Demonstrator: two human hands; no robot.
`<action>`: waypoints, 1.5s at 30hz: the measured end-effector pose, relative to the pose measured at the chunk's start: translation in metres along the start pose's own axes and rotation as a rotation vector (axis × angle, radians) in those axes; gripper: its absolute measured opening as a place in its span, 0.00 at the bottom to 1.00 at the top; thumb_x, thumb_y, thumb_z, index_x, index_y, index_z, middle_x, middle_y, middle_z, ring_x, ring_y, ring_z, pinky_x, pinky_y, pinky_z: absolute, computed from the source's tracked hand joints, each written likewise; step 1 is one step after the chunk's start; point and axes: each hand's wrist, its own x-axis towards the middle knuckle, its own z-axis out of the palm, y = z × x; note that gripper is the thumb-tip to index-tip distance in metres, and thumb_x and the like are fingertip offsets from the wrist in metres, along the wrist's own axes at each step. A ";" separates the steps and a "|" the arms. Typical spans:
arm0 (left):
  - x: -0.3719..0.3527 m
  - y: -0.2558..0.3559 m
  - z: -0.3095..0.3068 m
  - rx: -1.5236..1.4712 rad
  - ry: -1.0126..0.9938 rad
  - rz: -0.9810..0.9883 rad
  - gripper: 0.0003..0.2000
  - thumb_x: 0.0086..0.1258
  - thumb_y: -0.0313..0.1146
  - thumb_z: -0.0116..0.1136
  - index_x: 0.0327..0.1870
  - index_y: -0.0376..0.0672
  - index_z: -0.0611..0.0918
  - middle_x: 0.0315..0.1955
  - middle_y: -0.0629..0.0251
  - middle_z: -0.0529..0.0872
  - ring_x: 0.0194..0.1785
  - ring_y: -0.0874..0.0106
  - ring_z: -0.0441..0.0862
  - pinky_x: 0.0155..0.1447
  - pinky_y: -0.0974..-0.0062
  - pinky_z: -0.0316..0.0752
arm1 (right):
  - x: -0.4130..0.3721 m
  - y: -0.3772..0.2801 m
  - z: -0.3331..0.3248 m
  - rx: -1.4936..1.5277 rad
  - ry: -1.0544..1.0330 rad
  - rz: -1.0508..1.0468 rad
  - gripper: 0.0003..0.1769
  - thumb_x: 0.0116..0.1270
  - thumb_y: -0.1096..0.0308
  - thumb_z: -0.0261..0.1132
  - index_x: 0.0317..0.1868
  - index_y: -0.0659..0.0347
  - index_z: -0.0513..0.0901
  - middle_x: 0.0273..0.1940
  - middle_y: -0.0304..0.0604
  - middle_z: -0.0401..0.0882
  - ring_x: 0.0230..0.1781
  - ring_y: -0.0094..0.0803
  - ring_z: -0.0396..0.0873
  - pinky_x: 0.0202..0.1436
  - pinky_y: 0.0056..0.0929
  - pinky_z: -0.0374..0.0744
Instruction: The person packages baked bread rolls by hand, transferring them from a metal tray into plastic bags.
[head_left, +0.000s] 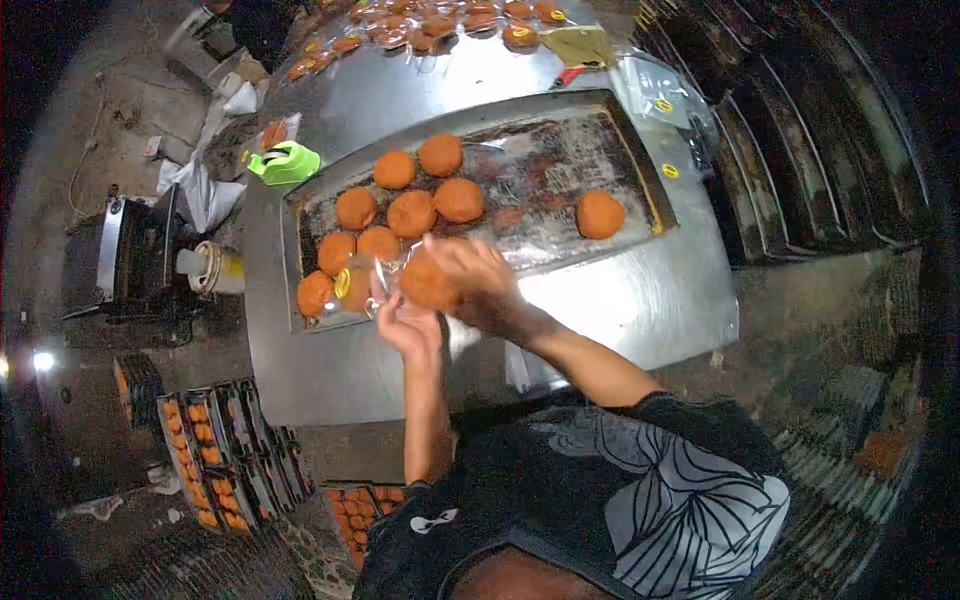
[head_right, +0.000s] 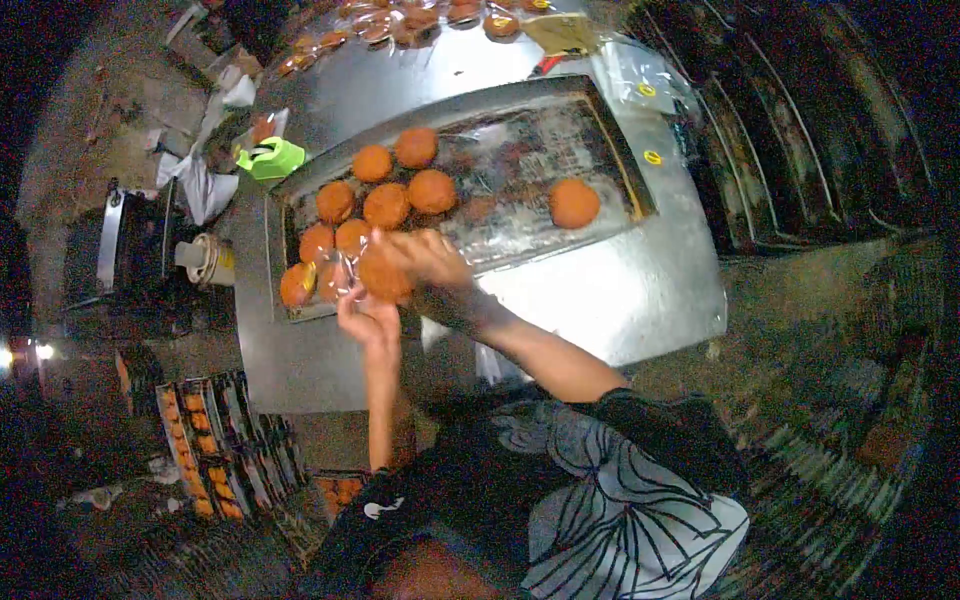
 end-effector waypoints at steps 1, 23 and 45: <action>-0.010 0.007 0.017 0.182 0.040 0.005 0.28 0.58 0.33 0.38 0.63 0.47 0.55 0.58 0.53 0.63 0.58 0.60 0.65 0.60 0.61 0.60 | -0.007 -0.006 0.001 0.051 0.134 -0.040 0.41 0.45 0.64 0.64 0.61 0.63 0.58 0.49 0.47 0.69 0.44 0.41 0.69 0.50 0.35 0.67; -0.103 -0.102 -0.103 1.212 -1.277 -0.040 0.09 0.55 0.27 0.50 0.36 0.36 0.78 0.33 0.50 0.78 0.37 0.59 0.75 0.42 0.69 0.69 | -0.026 -0.045 -0.021 0.082 0.313 0.051 0.31 0.51 0.65 0.63 0.56 0.65 0.65 0.54 0.57 0.66 0.56 0.49 0.64 0.58 0.37 0.63; -0.141 -0.079 0.010 1.207 -1.021 0.485 0.03 0.49 0.26 0.58 0.26 0.40 0.79 0.22 0.61 0.78 0.26 0.68 0.75 0.30 0.76 0.70 | -0.163 0.065 -0.003 1.726 0.405 0.996 0.27 0.64 0.52 0.49 0.60 0.55 0.59 0.46 0.45 0.70 0.43 0.34 0.71 0.45 0.33 0.72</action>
